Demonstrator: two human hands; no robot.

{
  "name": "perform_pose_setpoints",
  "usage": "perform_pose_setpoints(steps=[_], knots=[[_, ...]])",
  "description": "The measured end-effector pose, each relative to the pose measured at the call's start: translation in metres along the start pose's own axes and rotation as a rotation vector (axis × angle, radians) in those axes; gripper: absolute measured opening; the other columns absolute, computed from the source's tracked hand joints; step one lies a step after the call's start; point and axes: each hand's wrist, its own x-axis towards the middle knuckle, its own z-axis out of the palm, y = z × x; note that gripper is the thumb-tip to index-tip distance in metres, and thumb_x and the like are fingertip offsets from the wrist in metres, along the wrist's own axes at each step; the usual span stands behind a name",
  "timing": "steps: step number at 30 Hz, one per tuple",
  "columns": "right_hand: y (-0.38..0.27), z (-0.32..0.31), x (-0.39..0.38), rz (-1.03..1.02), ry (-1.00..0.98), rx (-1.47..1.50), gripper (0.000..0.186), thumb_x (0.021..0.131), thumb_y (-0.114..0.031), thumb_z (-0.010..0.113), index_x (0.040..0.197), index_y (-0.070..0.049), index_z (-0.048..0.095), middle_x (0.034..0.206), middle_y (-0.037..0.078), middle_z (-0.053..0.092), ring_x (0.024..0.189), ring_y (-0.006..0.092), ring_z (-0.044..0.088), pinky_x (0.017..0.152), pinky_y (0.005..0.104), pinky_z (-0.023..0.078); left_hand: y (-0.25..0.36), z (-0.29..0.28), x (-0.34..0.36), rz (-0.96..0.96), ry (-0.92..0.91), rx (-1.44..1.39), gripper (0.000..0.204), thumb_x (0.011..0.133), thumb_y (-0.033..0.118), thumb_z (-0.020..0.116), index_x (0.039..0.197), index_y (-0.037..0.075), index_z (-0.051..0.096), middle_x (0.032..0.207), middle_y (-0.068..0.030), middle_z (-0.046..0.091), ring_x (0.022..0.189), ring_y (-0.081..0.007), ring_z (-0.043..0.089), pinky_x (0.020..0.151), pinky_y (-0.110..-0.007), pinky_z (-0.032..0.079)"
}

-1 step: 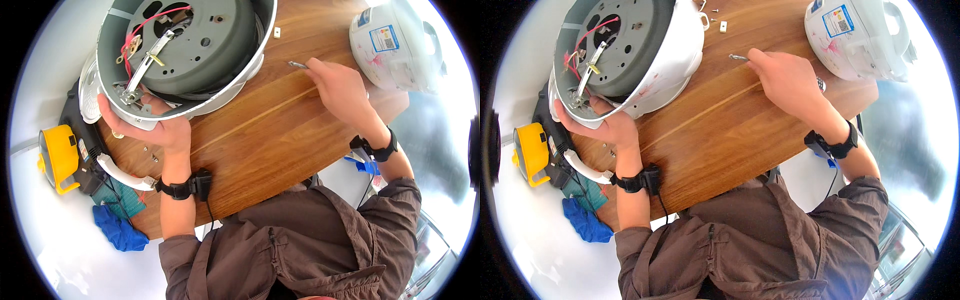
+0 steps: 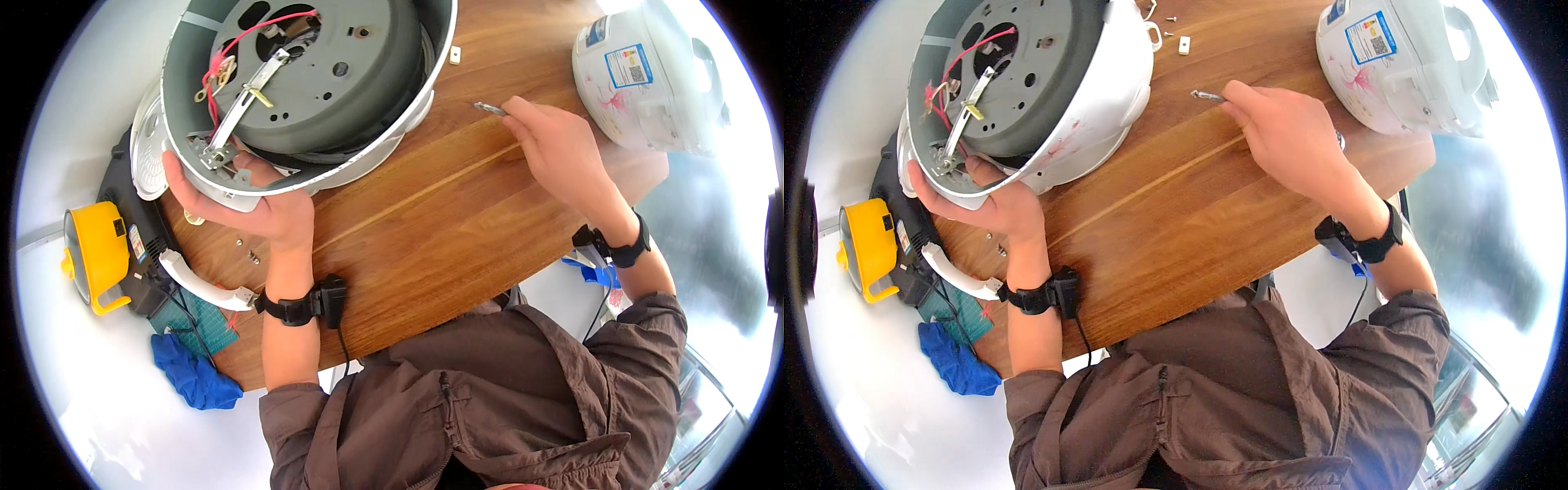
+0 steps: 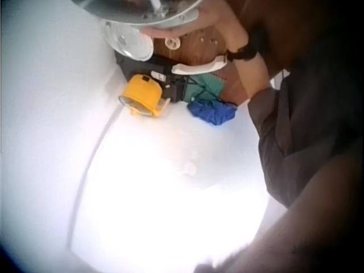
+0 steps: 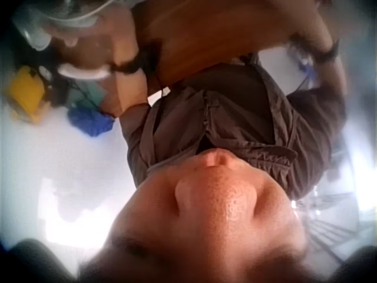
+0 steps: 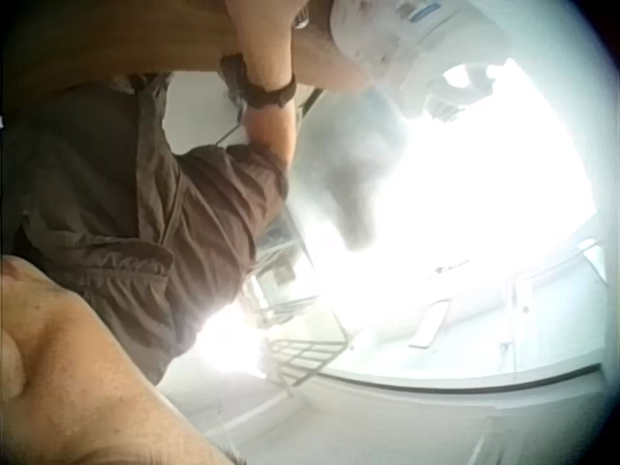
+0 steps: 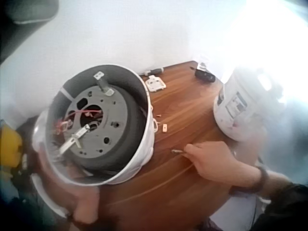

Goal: The person disassembles a white rice cooker, removes the lid and internal components, and uses a screwdriver to adjust wiring and secure parts inside the base. They handle screws, wires, and plastic components while working at a wooden table.

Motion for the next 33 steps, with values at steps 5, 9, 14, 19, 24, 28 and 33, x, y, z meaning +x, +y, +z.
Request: perform_pose_setpoints(steps=[5,9,14,19,24,28,33], knots=[[-0.013,-0.013,-0.001,-0.032,0.019,0.432,0.017,0.107,-0.021,0.052,0.102,-0.004,0.056,0.075,0.015,0.058,0.070,0.0371,0.057,0.062,0.0415,0.045,0.003,0.003,-0.001,-0.039,0.041,0.003,0.067,0.104,0.017,0.058,0.157,0.004,0.019,0.154,-0.0191,0.031,0.142,-0.0317,0.040,0.120,-0.046,0.033],[-0.029,-0.013,0.001,-0.054,0.016,0.760,0.025,0.111,-0.024,0.046,0.103,-0.003,0.056,0.072,0.007,0.054,0.065,0.0209,0.052,0.063,0.0323,0.043,0.000,0.004,0.000,-0.014,0.074,0.004,0.066,0.105,0.015,0.057,0.157,0.002,0.019,0.153,-0.0189,0.035,0.141,-0.0298,0.042,0.119,-0.044,0.034],[-0.041,-0.001,0.004,-0.123,0.094,1.065,0.031,0.113,-0.028,0.041,0.102,-0.004,0.056,0.077,0.002,0.057,0.072,0.0098,0.052,0.066,0.0265,0.042,-0.005,0.004,-0.001,0.020,0.065,0.062,0.065,0.106,0.015,0.057,0.157,0.002,0.020,0.152,-0.0185,0.035,0.140,-0.0276,0.042,0.118,-0.042,0.033],[-0.050,0.008,0.010,-0.132,0.103,1.264,0.030,0.114,-0.029,0.039,0.106,-0.005,0.056,0.081,0.001,0.058,0.074,0.0082,0.051,0.067,0.0244,0.042,-0.005,0.003,-0.001,0.001,0.055,0.078,0.065,0.106,0.015,0.056,0.158,0.001,0.019,0.153,-0.0190,0.035,0.138,-0.0275,0.044,0.117,-0.042,0.035],[-0.053,0.012,0.016,-0.126,0.090,1.373,0.029,0.114,-0.027,0.039,0.109,-0.004,0.057,0.081,0.002,0.058,0.075,0.0083,0.051,0.068,0.0239,0.042,-0.002,0.004,0.001,0.031,0.055,0.109,0.065,0.107,0.016,0.055,0.158,0.000,0.018,0.152,-0.0199,0.037,0.137,-0.0276,0.046,0.116,-0.042,0.037],[-0.054,0.011,0.018,-0.130,0.102,1.383,0.024,0.113,-0.022,0.039,0.118,-0.004,0.055,0.083,0.003,0.058,0.076,0.0085,0.050,0.068,0.0238,0.042,-0.002,0.003,0.001,0.030,0.051,0.117,0.064,0.107,0.018,0.054,0.158,0.000,0.018,0.151,-0.0200,0.037,0.137,-0.0276,0.046,0.116,-0.042,0.037],[-0.058,0.015,0.026,-0.221,0.236,1.367,0.028,0.109,-0.020,0.040,0.133,-0.005,0.044,0.084,0.004,0.055,0.073,0.0076,0.046,0.066,0.0232,0.041,-0.005,0.004,0.000,0.009,0.049,0.040,0.065,0.107,0.019,0.054,0.158,0.001,0.018,0.151,-0.0202,0.038,0.136,-0.0277,0.046,0.116,-0.042,0.037]])
